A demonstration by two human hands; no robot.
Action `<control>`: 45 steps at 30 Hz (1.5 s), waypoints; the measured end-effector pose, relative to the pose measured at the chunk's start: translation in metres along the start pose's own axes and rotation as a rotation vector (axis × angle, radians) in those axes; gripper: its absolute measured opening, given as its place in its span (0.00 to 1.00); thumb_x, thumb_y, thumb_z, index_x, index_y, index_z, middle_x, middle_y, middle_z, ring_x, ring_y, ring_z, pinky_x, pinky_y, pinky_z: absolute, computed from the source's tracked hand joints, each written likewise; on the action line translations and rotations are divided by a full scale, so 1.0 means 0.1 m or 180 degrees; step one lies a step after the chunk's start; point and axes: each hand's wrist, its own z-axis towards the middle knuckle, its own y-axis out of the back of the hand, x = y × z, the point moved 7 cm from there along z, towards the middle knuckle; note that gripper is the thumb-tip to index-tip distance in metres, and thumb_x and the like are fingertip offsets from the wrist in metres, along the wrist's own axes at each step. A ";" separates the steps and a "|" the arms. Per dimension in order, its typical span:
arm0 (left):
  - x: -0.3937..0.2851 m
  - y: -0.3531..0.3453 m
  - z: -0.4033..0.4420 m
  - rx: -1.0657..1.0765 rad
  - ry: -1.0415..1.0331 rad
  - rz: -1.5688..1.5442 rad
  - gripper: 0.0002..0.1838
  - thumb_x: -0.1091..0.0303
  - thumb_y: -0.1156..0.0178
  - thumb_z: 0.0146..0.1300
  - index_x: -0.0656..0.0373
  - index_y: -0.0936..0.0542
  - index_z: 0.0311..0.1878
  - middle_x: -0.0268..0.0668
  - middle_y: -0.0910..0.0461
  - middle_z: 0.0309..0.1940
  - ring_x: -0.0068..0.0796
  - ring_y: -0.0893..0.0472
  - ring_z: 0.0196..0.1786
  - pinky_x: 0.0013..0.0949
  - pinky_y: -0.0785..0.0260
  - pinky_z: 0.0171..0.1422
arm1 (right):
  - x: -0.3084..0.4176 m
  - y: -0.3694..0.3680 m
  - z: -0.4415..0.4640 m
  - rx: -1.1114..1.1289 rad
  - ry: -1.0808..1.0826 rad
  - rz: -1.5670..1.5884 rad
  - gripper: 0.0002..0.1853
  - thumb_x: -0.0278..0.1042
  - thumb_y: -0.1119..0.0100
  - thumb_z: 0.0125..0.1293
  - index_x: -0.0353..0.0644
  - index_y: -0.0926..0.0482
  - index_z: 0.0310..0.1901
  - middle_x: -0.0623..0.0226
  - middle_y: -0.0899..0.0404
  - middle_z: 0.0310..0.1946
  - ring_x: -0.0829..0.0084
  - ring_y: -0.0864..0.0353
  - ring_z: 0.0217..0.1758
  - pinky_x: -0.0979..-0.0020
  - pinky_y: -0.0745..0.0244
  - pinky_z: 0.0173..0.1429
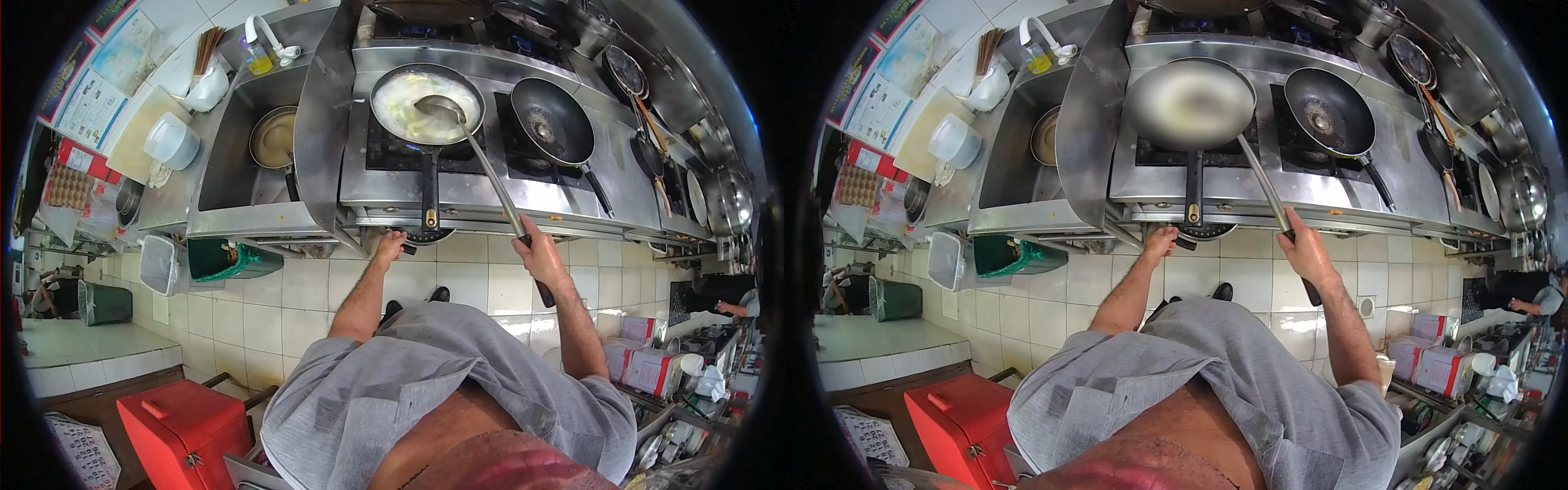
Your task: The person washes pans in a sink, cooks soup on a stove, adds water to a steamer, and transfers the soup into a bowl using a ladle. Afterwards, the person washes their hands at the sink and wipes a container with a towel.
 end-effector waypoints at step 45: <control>-0.38 -0.19 0.47 0.0332 0.0118 -0.4198 0.23 0.47 0.51 0.63 0.61 0.31 0.40 0.38 0.27 0.37 0.33 0.28 0.43 0.40 0.35 0.52 | 0.38 -0.21 1.08 0.0085 -0.0592 0.0579 0.27 0.30 0.43 0.57 0.34 0.37 0.58 0.53 0.23 0.28 0.67 0.24 0.25 0.66 0.27 0.34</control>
